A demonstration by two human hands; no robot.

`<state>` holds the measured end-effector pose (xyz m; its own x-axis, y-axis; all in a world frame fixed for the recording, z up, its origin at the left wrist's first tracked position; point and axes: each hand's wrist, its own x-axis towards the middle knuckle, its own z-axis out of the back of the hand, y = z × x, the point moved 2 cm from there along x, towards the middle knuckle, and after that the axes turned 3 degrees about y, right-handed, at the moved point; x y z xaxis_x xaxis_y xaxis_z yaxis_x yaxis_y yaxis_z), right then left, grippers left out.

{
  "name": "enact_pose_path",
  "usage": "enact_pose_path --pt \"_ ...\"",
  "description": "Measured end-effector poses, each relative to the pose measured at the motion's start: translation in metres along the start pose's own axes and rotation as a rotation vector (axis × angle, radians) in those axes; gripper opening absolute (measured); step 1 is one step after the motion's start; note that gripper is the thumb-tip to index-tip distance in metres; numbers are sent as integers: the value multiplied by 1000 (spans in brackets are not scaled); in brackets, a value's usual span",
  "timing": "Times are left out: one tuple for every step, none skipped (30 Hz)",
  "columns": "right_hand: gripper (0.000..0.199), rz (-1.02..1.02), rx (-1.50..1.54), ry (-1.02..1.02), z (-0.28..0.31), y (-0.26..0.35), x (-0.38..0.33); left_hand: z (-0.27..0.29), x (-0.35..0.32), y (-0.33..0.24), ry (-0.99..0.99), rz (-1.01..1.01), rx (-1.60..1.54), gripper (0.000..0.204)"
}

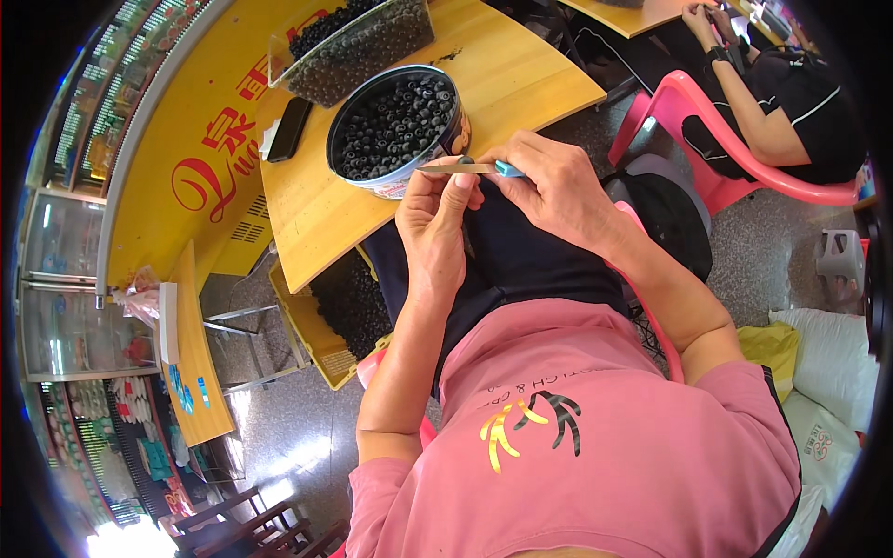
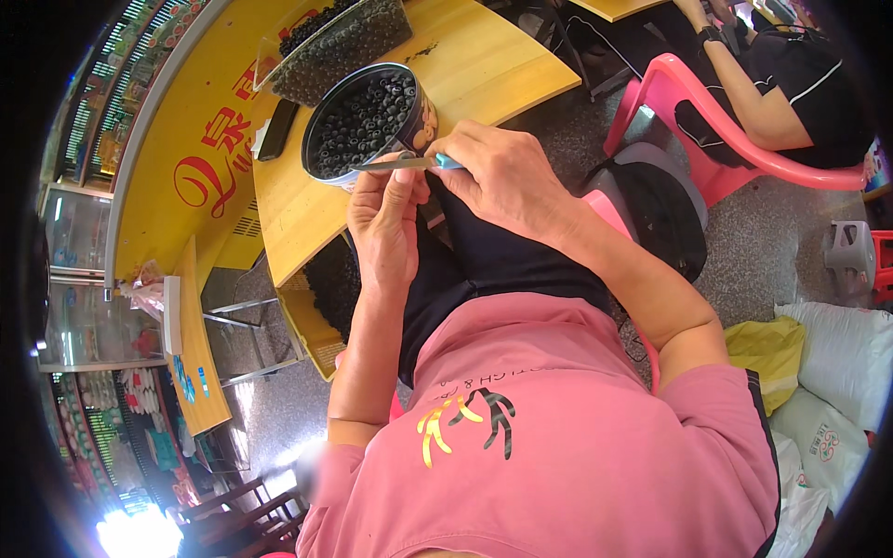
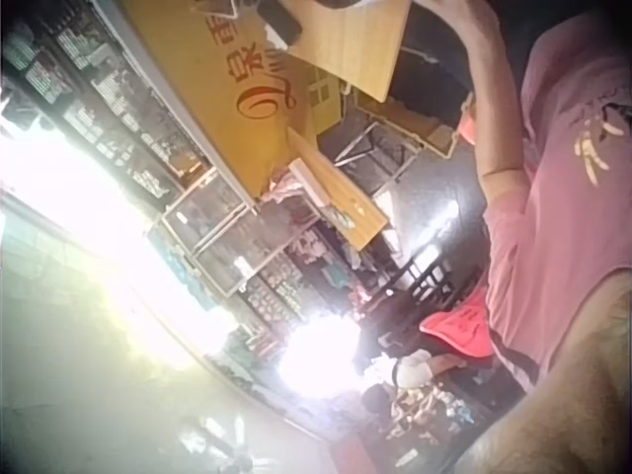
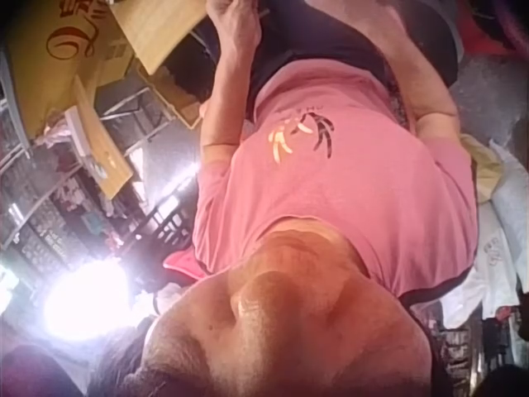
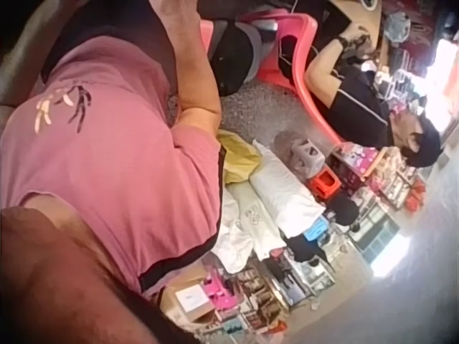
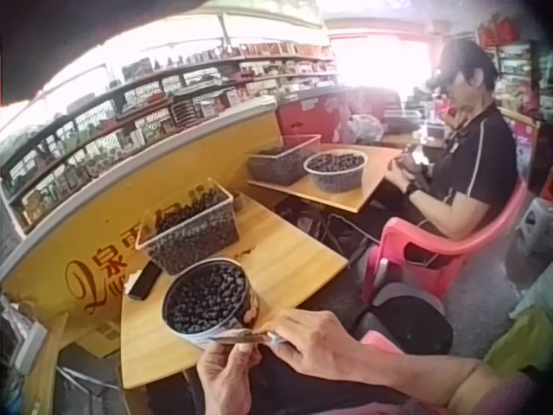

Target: The person is using a utility knife to peel or pit small black fruits at a manual workstation.

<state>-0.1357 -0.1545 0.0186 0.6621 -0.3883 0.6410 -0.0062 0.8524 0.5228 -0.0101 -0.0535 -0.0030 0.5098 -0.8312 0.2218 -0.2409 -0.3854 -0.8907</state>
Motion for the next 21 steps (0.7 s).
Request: enact_pose_path --pt "17 0 -18 -1 1 1 1 0 0 0 1 -1 -5 16" --pt "17 1 -18 -1 0 1 1 0 -1 -1 1 -2 -10 16" --pt "18 10 -35 -9 1 1 1 0 -1 0 3 -2 -10 16" --pt "19 18 -52 -16 1 1 1 0 -1 0 17 -9 -15 16" --pt "19 17 -53 -17 2 0 1 -1 -1 0 32 -16 -19 17" --pt "19 18 -63 -15 3 0 2 -1 -1 0 32 -16 -19 17" --pt "20 19 -73 -13 3 0 2 -1 -1 0 31 -13 -20 17" --pt "20 19 -73 -14 3 -1 2 -1 -1 0 29 -11 -21 18" --pt "20 22 -73 -15 2 -1 2 -1 -1 0 30 -11 -21 18" --pt "21 26 -73 -17 2 -2 2 0 -1 0 28 -14 -6 18" --pt "21 25 -74 -18 3 -1 2 0 0 0 25 -18 9 18" --pt "21 23 -77 -10 4 0 2 0 0 0 25 -17 9 18" --pt "21 21 -81 -3 4 0 2 1 0 -1 24 -27 33 18" --pt "21 21 -81 -3 4 0 2 1 0 -2 22 -37 58 18" --pt "22 26 -78 -5 4 0 2 2 0 -3 21 -37 58 18" --pt "22 32 -76 -7 4 0 2 2 0 -5 41 -54 98 18" --pt "22 33 -75 -6 4 0 2 3 0 -7 60 -72 139 17" --pt "20 49 -80 -14 4 0 2 4 0 -8 61 -71 138 17" --pt "18 65 -86 -22 4 1 2 4 0 -9 73 -89 138 16" --pt "18 65 -87 -23 3 -2 2 4 -1 -10 86 -107 138 15" --pt "16 5 -144 -10 0 -8 0 1 -3 -13 88 -106 139 15"
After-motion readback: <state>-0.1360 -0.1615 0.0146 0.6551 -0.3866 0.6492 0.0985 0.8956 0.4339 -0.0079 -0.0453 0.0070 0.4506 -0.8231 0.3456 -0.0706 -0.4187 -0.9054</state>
